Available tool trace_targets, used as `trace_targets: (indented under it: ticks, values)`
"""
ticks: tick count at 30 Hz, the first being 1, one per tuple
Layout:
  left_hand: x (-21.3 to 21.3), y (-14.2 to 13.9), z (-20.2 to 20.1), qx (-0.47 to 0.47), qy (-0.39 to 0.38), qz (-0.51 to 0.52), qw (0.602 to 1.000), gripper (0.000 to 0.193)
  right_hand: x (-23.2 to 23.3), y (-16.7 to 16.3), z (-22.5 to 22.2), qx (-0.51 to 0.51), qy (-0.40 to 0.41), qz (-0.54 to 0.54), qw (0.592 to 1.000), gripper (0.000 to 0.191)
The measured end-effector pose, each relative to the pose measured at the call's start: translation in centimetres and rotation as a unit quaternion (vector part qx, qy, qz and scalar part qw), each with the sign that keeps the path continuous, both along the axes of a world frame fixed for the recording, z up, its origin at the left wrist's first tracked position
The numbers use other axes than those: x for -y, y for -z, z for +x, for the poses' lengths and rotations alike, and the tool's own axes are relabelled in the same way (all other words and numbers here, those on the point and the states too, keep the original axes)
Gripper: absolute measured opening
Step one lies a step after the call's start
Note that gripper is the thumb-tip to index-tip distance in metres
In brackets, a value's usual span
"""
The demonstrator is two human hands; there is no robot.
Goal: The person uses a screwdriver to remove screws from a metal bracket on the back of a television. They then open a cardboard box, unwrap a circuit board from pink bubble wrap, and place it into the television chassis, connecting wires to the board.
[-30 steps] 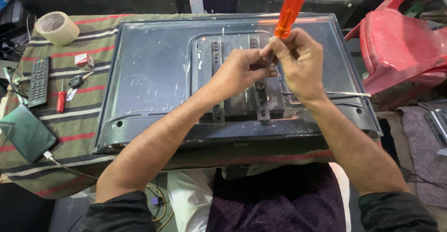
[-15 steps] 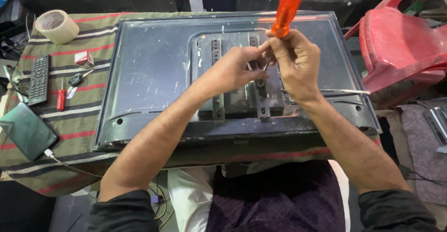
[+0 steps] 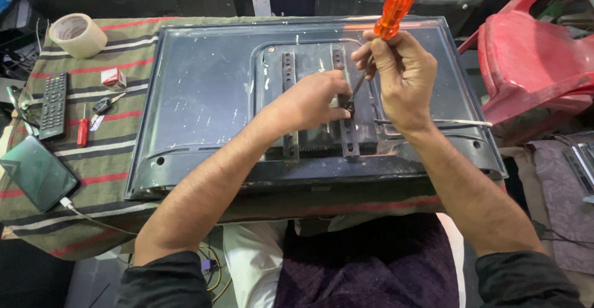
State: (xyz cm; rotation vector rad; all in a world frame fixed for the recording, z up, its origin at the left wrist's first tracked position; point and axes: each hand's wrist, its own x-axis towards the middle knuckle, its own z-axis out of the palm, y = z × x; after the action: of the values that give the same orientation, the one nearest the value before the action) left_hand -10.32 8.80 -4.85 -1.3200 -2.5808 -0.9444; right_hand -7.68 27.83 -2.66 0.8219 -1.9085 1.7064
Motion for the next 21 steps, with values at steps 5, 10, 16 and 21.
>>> trace_targets:
  ticks: [5,10,16,21]
  values:
    - [1.3,0.0,0.2,0.003,-0.006,-0.021,1.0,0.022,1.4,-0.1,-0.4,-0.008,0.006,-0.002,1.0,0.022]
    - [4.0,-2.1,1.3,0.028,-0.027,-0.02,0.999,0.018,3.8,-1.4,-0.2,-0.01,0.019,-0.007,1.0,0.021]
    - [6.7,-0.4,-0.1,-0.06,-0.022,0.084,0.994,0.017,3.9,1.3,-2.1,-0.029,0.019,-0.066,0.997,0.021]
    - [14.9,-1.2,0.4,-0.046,-0.063,0.078,0.994,0.013,5.3,0.3,-2.1,0.009,0.01,-0.114,0.993,0.024]
